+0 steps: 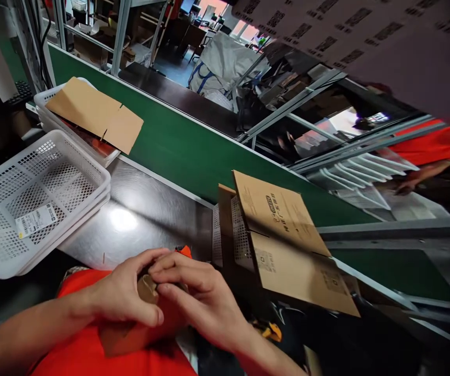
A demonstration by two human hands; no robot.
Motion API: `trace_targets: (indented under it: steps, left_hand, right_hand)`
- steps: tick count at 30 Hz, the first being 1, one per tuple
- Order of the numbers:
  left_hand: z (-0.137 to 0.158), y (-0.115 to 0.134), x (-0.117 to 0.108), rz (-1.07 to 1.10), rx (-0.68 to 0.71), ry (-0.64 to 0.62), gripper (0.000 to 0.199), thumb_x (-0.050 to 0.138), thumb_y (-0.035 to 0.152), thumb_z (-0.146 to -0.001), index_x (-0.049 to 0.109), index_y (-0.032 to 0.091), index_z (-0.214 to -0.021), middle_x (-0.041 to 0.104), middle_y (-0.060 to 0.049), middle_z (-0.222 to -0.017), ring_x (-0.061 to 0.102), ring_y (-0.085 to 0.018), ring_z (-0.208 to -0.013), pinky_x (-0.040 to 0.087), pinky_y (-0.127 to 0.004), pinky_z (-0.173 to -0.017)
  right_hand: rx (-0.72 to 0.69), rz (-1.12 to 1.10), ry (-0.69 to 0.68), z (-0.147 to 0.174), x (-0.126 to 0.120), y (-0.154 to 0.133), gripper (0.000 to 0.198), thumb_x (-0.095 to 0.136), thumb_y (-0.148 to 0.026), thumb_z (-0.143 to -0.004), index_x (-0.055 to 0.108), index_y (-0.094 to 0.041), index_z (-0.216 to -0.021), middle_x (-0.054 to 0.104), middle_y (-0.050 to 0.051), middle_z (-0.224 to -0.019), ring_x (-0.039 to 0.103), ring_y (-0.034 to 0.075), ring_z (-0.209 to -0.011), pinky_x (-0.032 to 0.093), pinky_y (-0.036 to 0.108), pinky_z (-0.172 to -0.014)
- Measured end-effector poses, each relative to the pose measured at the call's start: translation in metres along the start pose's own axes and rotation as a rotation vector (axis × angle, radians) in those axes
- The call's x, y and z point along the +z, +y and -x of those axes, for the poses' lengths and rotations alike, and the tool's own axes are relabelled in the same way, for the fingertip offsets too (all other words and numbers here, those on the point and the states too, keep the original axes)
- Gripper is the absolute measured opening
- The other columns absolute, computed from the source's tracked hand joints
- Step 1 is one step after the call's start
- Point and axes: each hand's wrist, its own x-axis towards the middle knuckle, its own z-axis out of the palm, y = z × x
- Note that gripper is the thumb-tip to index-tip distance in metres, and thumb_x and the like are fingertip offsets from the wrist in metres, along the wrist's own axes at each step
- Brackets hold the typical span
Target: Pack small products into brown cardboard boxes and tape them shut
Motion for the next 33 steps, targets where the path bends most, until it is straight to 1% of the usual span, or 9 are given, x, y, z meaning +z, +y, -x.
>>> trace_targets:
  steps: [6, 10, 15, 20, 23, 26, 30, 31, 33]
  left_hand:
    - [0.003, -0.005, -0.001, 0.073, -0.066, -0.009, 0.107, 0.083, 0.013, -0.053, 0.048, 0.019, -0.154, 0.065, -0.012, -0.145, 0.060, -0.036, -0.133, 0.049, -0.045, -0.111]
    - [0.001, -0.006, 0.000, 0.111, -0.077, -0.043, 0.106, 0.083, 0.012, -0.053, 0.050, 0.020, -0.153, 0.067, -0.011, -0.142, 0.065, -0.034, -0.126, 0.053, -0.042, -0.105]
    - [0.001, -0.002, 0.001, 0.102, 0.062, -0.065, 0.090, 0.082, 0.010, -0.056, 0.062, 0.017, -0.144, 0.073, -0.010, -0.133, 0.068, -0.033, -0.125, 0.054, -0.040, -0.107]
    - [0.009, -0.005, 0.001, 0.027, 0.043, -0.078, 0.100, 0.081, 0.005, -0.055, 0.058, 0.019, -0.152, 0.075, -0.011, -0.136, 0.071, -0.034, -0.125, 0.054, -0.044, -0.113]
    - [0.013, -0.005, -0.003, -0.046, 0.059, -0.046, 0.087, 0.082, 0.007, -0.059, 0.067, 0.019, -0.144, 0.076, -0.011, -0.135, 0.072, -0.035, -0.124, 0.055, -0.045, -0.113]
    - [0.017, -0.001, -0.014, -0.021, 0.094, 0.075, 0.061, 0.088, 0.020, -0.068, 0.078, 0.019, -0.128, 0.077, -0.014, -0.134, 0.072, -0.036, -0.125, 0.056, -0.045, -0.111]
    - [0.024, 0.007, -0.030, 0.152, 0.097, 0.214, 0.051, 0.089, 0.038, -0.071, 0.082, 0.021, -0.119, 0.077, -0.014, -0.133, 0.074, -0.037, -0.119, 0.061, -0.043, -0.100]
    - [0.027, 0.006, -0.032, 0.168, 0.107, 0.256, 0.053, 0.090, 0.039, -0.069, 0.082, 0.021, -0.118, 0.077, -0.013, -0.133, 0.074, -0.036, -0.119, 0.061, -0.042, -0.098]
    - [0.031, 0.003, -0.036, 0.160, 0.130, 0.346, 0.051, 0.092, 0.039, -0.065, 0.083, 0.022, -0.113, 0.078, -0.011, -0.131, 0.075, -0.036, -0.117, 0.062, -0.041, -0.097]
  right_hand:
    - [0.071, -0.076, 0.047, 0.008, 0.009, -0.002, 0.012, 0.069, -0.017, -0.098, 0.078, -0.024, -0.098, 0.076, 0.006, -0.097, 0.073, 0.019, -0.091, 0.061, 0.033, -0.083]
    - [-0.020, 0.008, 0.008, 0.011, 0.011, -0.004, 0.019, 0.064, -0.010, -0.097, 0.074, -0.024, -0.105, 0.074, 0.006, -0.099, 0.070, 0.019, -0.094, 0.059, 0.033, -0.085]
    - [-0.133, 0.142, -0.038, 0.016, 0.013, -0.007, 0.035, 0.060, -0.002, -0.094, 0.068, -0.022, -0.122, 0.072, 0.009, -0.108, 0.069, 0.020, -0.101, 0.060, 0.035, -0.088]
    - [-0.249, 0.359, 0.055, 0.025, 0.027, -0.014, 0.042, 0.061, -0.001, -0.094, 0.064, -0.017, -0.133, 0.074, 0.012, -0.111, 0.071, 0.022, -0.104, 0.062, 0.038, -0.092]
    - [-0.353, 0.460, 0.106, 0.027, 0.032, -0.014, 0.036, 0.062, -0.007, -0.097, 0.065, -0.014, -0.132, 0.079, 0.014, -0.112, 0.074, 0.022, -0.108, 0.063, 0.037, -0.097]
    - [-0.424, 0.568, 0.108, 0.037, 0.020, -0.002, 0.043, 0.061, -0.009, -0.099, 0.062, -0.017, -0.141, 0.081, 0.013, -0.121, 0.071, 0.025, -0.127, 0.054, 0.046, -0.116]
    - [-0.222, 0.652, 0.624, 0.065, -0.012, 0.038, 0.066, 0.077, -0.014, -0.091, 0.058, -0.033, -0.151, 0.072, 0.008, -0.143, 0.058, 0.030, -0.144, 0.036, 0.059, -0.129]
    - [-0.115, 0.535, 0.733, 0.071, -0.018, 0.051, 0.067, 0.080, -0.023, -0.091, 0.057, -0.034, -0.152, 0.067, 0.010, -0.149, 0.058, 0.031, -0.145, 0.040, 0.058, -0.127]
    - [0.082, 0.142, 0.766, 0.081, -0.021, 0.074, 0.074, 0.082, -0.048, -0.089, 0.053, -0.031, -0.155, 0.060, 0.016, -0.156, 0.062, 0.033, -0.139, 0.053, 0.053, -0.115]
